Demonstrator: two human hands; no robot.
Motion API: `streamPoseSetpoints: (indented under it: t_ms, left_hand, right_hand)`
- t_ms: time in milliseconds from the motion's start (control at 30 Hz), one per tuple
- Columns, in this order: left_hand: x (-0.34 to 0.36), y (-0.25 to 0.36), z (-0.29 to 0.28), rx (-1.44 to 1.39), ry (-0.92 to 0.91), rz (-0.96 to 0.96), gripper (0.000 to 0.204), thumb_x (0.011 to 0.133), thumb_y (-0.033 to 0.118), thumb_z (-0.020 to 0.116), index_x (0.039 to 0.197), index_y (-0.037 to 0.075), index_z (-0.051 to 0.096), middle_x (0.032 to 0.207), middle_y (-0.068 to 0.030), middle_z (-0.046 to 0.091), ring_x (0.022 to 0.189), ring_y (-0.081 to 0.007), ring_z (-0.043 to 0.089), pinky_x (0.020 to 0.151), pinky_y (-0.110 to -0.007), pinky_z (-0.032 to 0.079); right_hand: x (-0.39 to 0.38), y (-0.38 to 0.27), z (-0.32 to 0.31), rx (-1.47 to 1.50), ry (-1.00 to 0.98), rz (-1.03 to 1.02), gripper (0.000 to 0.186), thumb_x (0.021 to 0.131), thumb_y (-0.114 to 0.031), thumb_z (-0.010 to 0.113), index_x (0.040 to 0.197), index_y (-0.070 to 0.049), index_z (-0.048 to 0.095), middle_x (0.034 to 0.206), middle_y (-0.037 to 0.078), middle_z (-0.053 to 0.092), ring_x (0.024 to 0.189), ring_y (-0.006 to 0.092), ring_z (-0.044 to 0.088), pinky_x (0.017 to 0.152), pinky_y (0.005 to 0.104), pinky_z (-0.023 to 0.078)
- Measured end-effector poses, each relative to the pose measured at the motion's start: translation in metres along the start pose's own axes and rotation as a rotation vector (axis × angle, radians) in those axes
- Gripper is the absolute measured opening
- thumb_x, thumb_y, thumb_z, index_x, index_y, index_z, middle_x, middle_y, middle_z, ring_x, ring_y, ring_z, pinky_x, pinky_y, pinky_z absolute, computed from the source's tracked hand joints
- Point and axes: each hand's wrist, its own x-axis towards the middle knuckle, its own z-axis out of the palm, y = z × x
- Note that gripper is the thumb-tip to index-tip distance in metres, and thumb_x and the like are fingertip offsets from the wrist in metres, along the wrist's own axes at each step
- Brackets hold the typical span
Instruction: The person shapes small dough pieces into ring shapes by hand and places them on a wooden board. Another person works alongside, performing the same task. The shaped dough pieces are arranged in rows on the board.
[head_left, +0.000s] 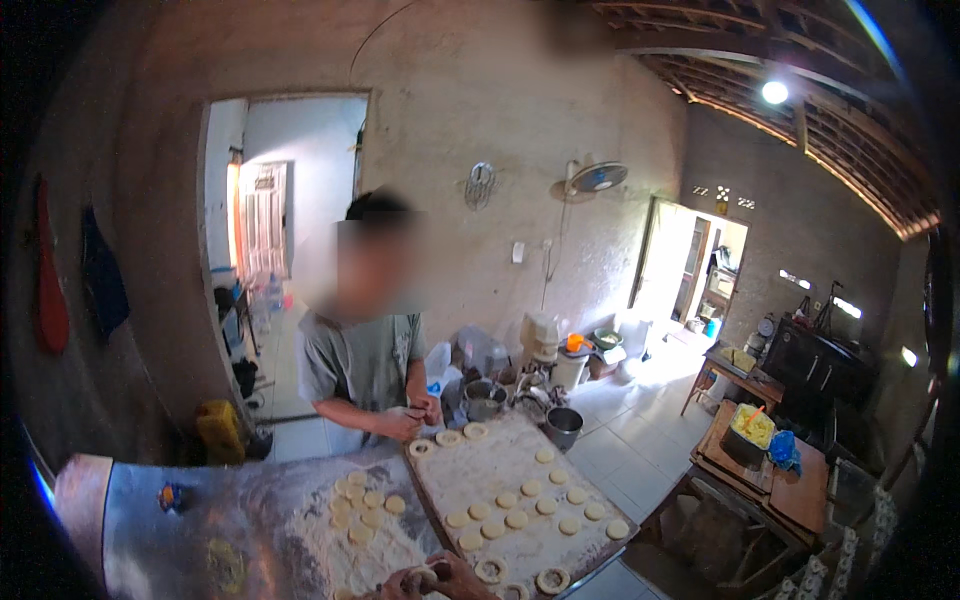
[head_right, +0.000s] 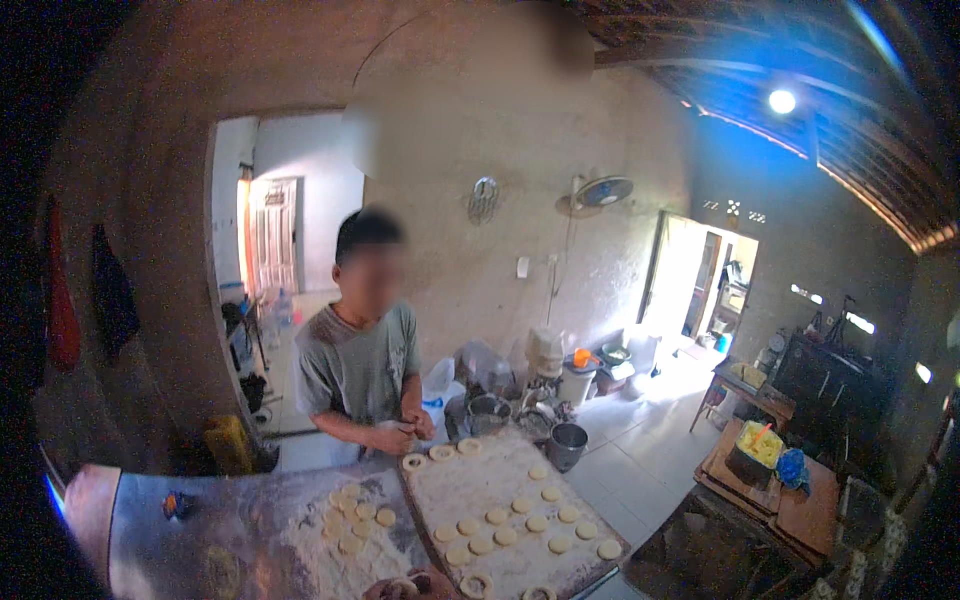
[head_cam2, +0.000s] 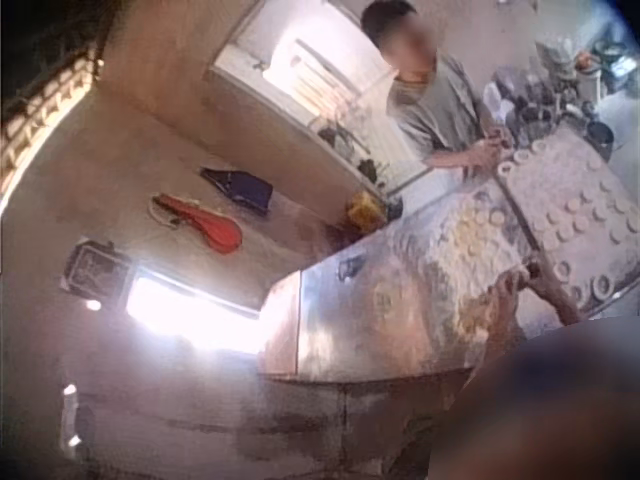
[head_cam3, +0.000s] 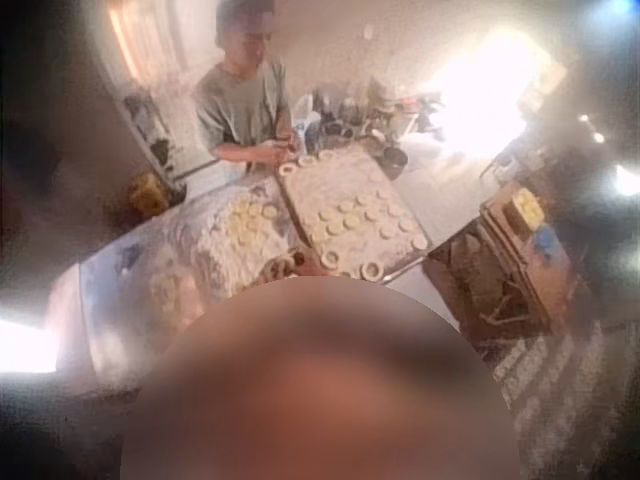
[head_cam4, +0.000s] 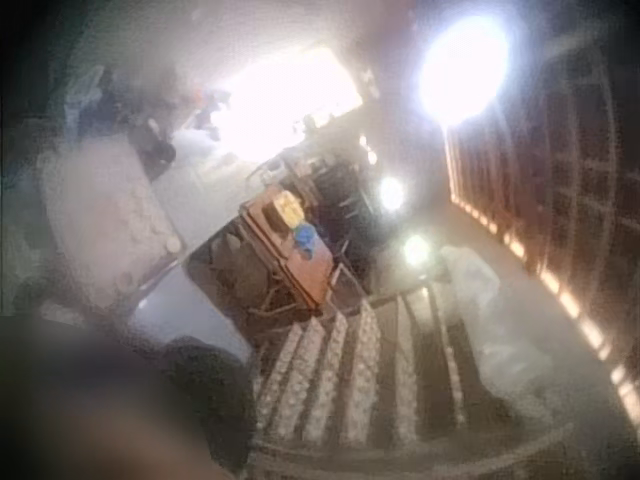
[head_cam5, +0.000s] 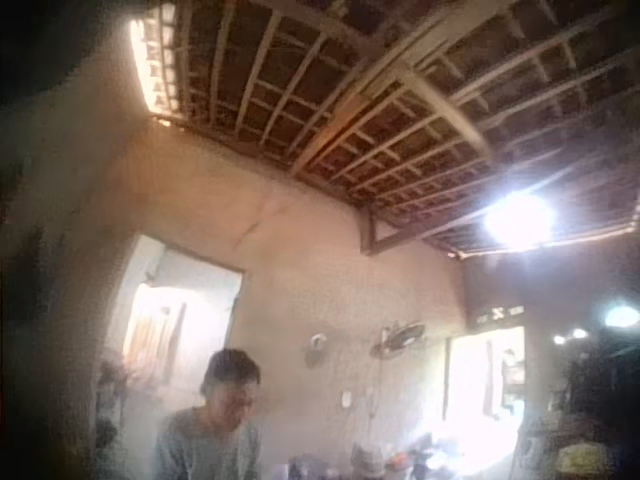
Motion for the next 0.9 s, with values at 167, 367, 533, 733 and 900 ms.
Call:
streamPoseSetpoints:
  t_ms: [167,367,533,733,900]
  left_hand:
    - [0.003,-0.004,0.017,-0.339,-0.306,-0.131,0.030,0.098,0.019,0.059,0.123,0.003,0.056,0.109,-0.0139,0.064,0.094,-0.0238,0.065,0.081,-0.037,0.054]
    - [0.031,-0.026,0.056,-0.164,-0.210,-0.106,0.027,0.098,0.019,0.057,0.119,0.002,0.058,0.101,-0.0098,0.063,0.089,-0.0236,0.064,0.080,-0.038,0.054]
    - [0.047,-0.014,0.107,-0.197,-0.136,-0.124,0.029,0.099,0.021,0.054,0.120,0.001,0.058,0.102,-0.0099,0.064,0.091,-0.0239,0.063,0.082,-0.037,0.053]
    - [0.050,-0.023,0.157,-0.236,-0.017,-0.112,0.033,0.100,0.024,0.051,0.121,-0.001,0.058,0.104,-0.0100,0.064,0.094,-0.0243,0.062,0.084,-0.037,0.051]
    - [0.044,-0.037,0.199,-0.262,0.071,-0.139,0.036,0.101,0.027,0.048,0.122,-0.001,0.057,0.105,-0.0101,0.064,0.096,-0.0246,0.062,0.087,-0.037,0.050]
  right_hand:
    - [-0.012,0.005,-0.042,0.243,0.018,0.066,0.038,0.090,-0.022,0.070,0.121,-0.007,0.054,0.088,0.008,0.062,0.071,0.0174,0.060,0.059,0.0317,0.051]
    - [-0.006,0.011,-0.076,0.206,0.065,0.062,0.033,0.093,-0.025,0.066,0.116,-0.004,0.054,0.085,0.009,0.063,0.071,0.0194,0.061,0.060,0.0354,0.050]
    - [-0.024,0.028,-0.104,0.203,0.072,0.089,0.031,0.095,-0.028,0.061,0.112,-0.002,0.055,0.082,0.011,0.063,0.071,0.0211,0.061,0.061,0.0384,0.049]
    - [-0.030,0.044,-0.132,0.219,0.074,0.048,0.032,0.097,-0.030,0.057,0.107,0.000,0.056,0.078,0.012,0.064,0.071,0.0231,0.062,0.062,0.0420,0.049]
    - [-0.046,0.091,-0.143,0.064,0.056,0.092,0.036,0.100,-0.033,0.052,0.103,0.003,0.057,0.075,0.013,0.065,0.071,0.0247,0.063,0.063,0.0451,0.048]
